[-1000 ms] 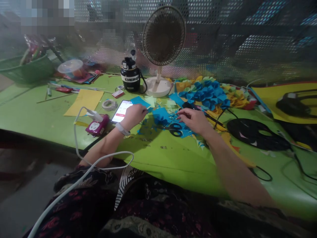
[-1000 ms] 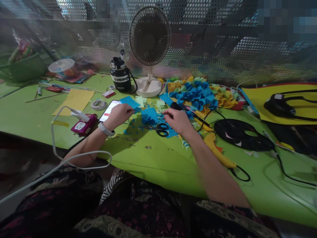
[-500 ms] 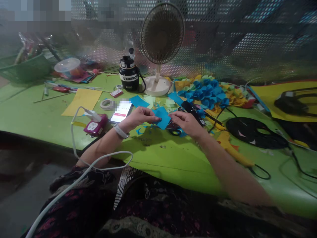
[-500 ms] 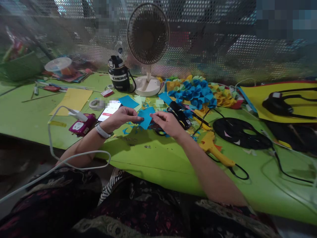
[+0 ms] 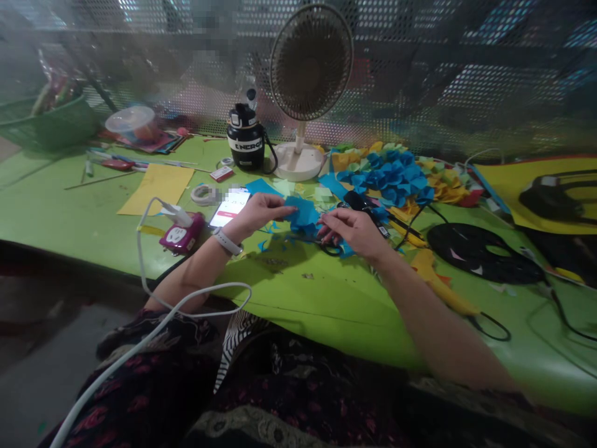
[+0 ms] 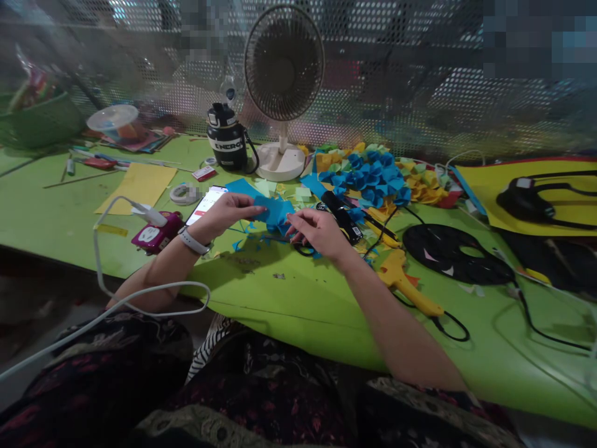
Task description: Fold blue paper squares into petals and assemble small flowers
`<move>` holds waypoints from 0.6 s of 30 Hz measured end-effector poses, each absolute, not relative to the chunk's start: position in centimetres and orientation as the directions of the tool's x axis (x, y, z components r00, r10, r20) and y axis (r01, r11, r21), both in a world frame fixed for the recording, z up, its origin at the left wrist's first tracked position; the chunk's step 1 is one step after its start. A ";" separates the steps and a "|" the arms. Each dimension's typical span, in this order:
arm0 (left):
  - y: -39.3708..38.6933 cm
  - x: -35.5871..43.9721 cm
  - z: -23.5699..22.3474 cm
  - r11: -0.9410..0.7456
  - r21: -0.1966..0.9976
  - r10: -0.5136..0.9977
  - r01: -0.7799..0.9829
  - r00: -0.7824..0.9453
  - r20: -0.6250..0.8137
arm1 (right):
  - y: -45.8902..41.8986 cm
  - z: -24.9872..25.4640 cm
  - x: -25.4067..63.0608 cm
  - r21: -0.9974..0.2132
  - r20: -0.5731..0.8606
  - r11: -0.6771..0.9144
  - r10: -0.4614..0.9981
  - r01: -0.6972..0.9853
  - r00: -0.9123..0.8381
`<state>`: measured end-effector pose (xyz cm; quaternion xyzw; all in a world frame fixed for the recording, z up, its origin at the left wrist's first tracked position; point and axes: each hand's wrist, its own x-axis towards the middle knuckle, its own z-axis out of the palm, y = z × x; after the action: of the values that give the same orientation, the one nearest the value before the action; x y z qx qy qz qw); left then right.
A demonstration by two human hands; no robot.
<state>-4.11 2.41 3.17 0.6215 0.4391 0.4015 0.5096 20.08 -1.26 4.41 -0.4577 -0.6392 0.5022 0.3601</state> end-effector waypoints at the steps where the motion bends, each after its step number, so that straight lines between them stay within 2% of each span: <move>1: 2.7 -4.3 3.2 -0.075 0.991 0.971 0.111 0.235 0.047 | -1.0 4.2 20.3 -0.969 0.023 0.094 0.956 0.228 -0.294; 4: 3.5 -4.7 3.0 -0.019 0.997 0.995 0.079 0.096 0.011 | -0.3 3.7 21.0 -0.958 0.099 0.152 0.971 0.242 -0.219; 8: 4.5 -4.6 1.3 -0.032 0.980 0.997 0.196 -0.057 0.044 | 0.4 3.2 21.5 -0.941 0.137 0.189 0.971 0.280 -0.196; 12: 4.9 -4.3 -0.4 0.005 0.929 0.999 0.369 -0.031 0.007 | 0.4 3.1 21.4 -0.925 0.138 0.207 0.965 0.318 -0.224; 14: 5.1 -4.5 -0.4 -0.058 0.839 0.997 0.542 -0.010 0.075 | 0.3 3.1 21.3 -0.915 0.141 0.216 0.963 0.340 -0.231; 16: 5.2 -5.2 0.2 -0.131 0.673 0.977 0.728 -0.018 0.210 | 0.2 3.1 21.3 -0.905 0.153 0.229 0.962 0.358 -0.228; 18: 5.3 -6.2 1.2 -0.114 0.533 0.954 0.838 -0.057 0.293 | 0.2 3.2 21.4 -0.899 0.166 0.242 0.960 0.365 -0.226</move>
<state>-6.22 5.25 1.17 0.6802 0.6588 0.3071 0.0946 21.38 0.23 3.18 -0.4839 -0.6842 0.3808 0.3907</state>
